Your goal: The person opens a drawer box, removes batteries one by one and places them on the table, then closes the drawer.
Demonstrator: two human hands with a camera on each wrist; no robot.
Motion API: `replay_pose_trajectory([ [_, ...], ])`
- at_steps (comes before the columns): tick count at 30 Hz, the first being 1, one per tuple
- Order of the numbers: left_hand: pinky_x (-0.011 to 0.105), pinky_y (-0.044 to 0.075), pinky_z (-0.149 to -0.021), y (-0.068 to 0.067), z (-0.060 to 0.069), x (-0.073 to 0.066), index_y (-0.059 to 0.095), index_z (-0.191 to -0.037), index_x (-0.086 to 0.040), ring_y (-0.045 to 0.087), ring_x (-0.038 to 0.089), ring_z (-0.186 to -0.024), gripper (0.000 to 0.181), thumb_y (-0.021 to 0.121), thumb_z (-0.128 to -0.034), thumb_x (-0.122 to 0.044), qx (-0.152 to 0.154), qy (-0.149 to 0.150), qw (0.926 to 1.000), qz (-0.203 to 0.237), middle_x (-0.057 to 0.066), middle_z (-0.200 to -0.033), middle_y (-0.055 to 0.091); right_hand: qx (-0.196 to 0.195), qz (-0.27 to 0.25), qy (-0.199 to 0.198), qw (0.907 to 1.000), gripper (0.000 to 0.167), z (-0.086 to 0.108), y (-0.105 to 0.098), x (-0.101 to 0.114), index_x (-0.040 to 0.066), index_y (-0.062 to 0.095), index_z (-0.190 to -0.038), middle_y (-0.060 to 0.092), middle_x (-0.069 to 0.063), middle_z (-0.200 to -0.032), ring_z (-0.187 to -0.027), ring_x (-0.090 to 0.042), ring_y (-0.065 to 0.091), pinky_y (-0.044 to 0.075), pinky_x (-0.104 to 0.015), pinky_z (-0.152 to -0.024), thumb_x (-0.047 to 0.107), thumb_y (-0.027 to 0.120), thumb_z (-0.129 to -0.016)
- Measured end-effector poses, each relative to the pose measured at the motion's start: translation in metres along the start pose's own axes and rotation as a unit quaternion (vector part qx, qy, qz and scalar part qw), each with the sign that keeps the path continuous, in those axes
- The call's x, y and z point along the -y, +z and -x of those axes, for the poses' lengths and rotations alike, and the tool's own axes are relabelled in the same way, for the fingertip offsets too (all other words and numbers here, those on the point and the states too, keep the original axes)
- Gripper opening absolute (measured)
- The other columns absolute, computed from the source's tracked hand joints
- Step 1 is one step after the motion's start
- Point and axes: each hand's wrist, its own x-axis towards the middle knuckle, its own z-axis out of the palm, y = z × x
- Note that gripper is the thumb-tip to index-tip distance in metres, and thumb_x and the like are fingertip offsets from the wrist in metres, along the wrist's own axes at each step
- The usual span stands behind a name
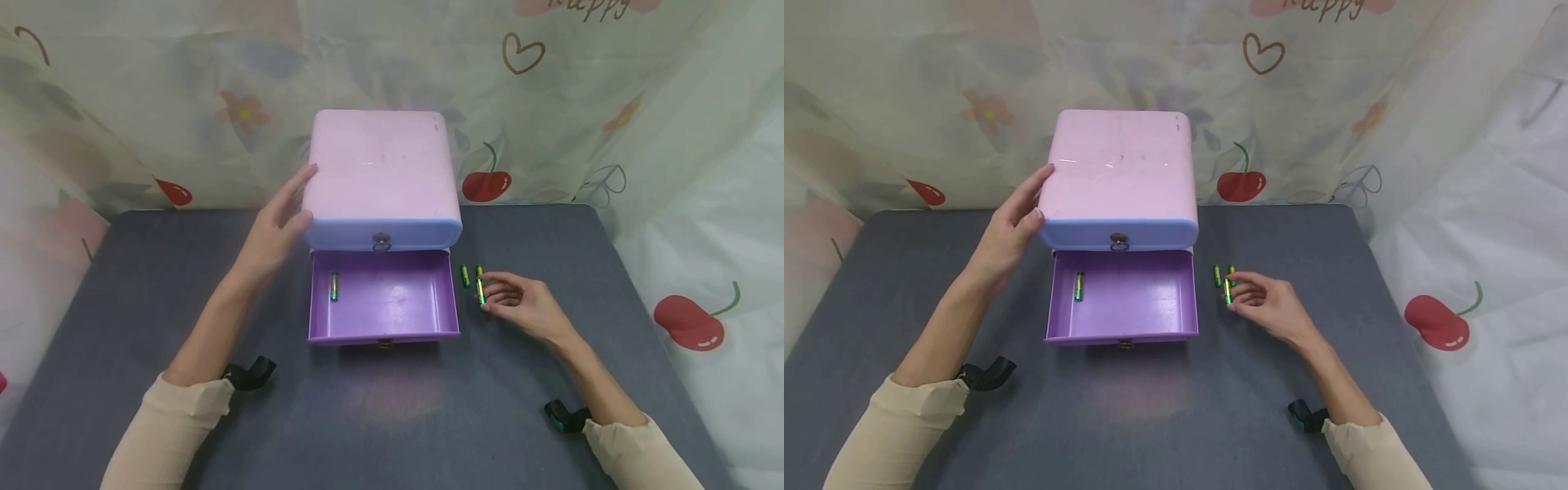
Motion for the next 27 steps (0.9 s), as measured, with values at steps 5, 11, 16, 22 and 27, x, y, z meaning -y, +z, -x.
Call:
replay_pose_trajectory([
  [5,0.033,0.016,-0.121,-0.001,0.0,0.003,0.037,-0.154,-0.01,0.022,0.017,-0.149,0.058,0.059,-0.1002,-0.019,0.002,-0.001,0.9999,-0.01,0.001,-0.162,0.029,0.008,0.003,0.013,0.9999,0.046,-0.002,0.001,-0.007,-0.007,0.059,-0.129,0.071,-0.019,-0.099,-0.086,-0.013,0.071,0.058,-0.025,-0.075,-0.002,0.074,-0.085],
  [11,0.031,0.017,-0.121,0.0,0.0,0.003,0.039,-0.153,-0.011,0.024,0.015,-0.149,0.058,0.06,-0.0993,-0.019,-0.004,-0.001,0.9999,-0.013,0.0,-0.161,0.031,0.039,-0.001,0.024,0.999,0.045,-0.003,0.002,-0.014,-0.005,0.059,-0.13,0.072,-0.017,-0.1,-0.087,-0.016,0.073,0.059,-0.029,-0.075,0.0,0.073,-0.088],
  [16,0.033,0.018,-0.121,-0.001,0.0,0.002,0.039,-0.153,-0.01,0.024,0.016,-0.149,0.06,0.062,-0.0987,-0.022,-0.007,0.0,0.9999,-0.01,0.001,-0.16,0.032,0.049,0.012,0.03,0.9983,0.045,-0.005,0.003,-0.017,-0.002,0.061,-0.129,0.074,-0.012,-0.098,-0.086,-0.017,0.073,0.059,-0.029,-0.073,0.008,0.076,-0.088],
  [22,0.033,0.018,-0.121,-0.001,0.0,0.002,0.039,-0.153,-0.011,0.024,0.015,-0.149,0.063,0.064,-0.0977,-0.028,-0.006,0.001,0.9999,-0.011,0.0,-0.16,0.033,0.055,0.034,0.043,0.997,0.044,-0.007,0.004,-0.021,0.0,0.062,-0.128,0.074,-0.008,-0.094,-0.083,-0.017,0.073,0.058,-0.027,-0.072,0.01,0.076,-0.087],
  [27,0.033,0.018,-0.121,-0.001,0.0,0.001,0.039,-0.153,-0.012,0.024,0.015,-0.149,0.066,0.066,-0.0965,-0.033,-0.006,-0.002,0.9999,-0.012,0.0,-0.16,0.033,0.061,0.058,0.044,0.9955,0.043,-0.01,0.005,-0.022,0.002,0.064,-0.126,0.073,-0.004,-0.087,-0.078,-0.017,0.072,0.056,-0.023,-0.07,0.011,0.078,-0.086],
])
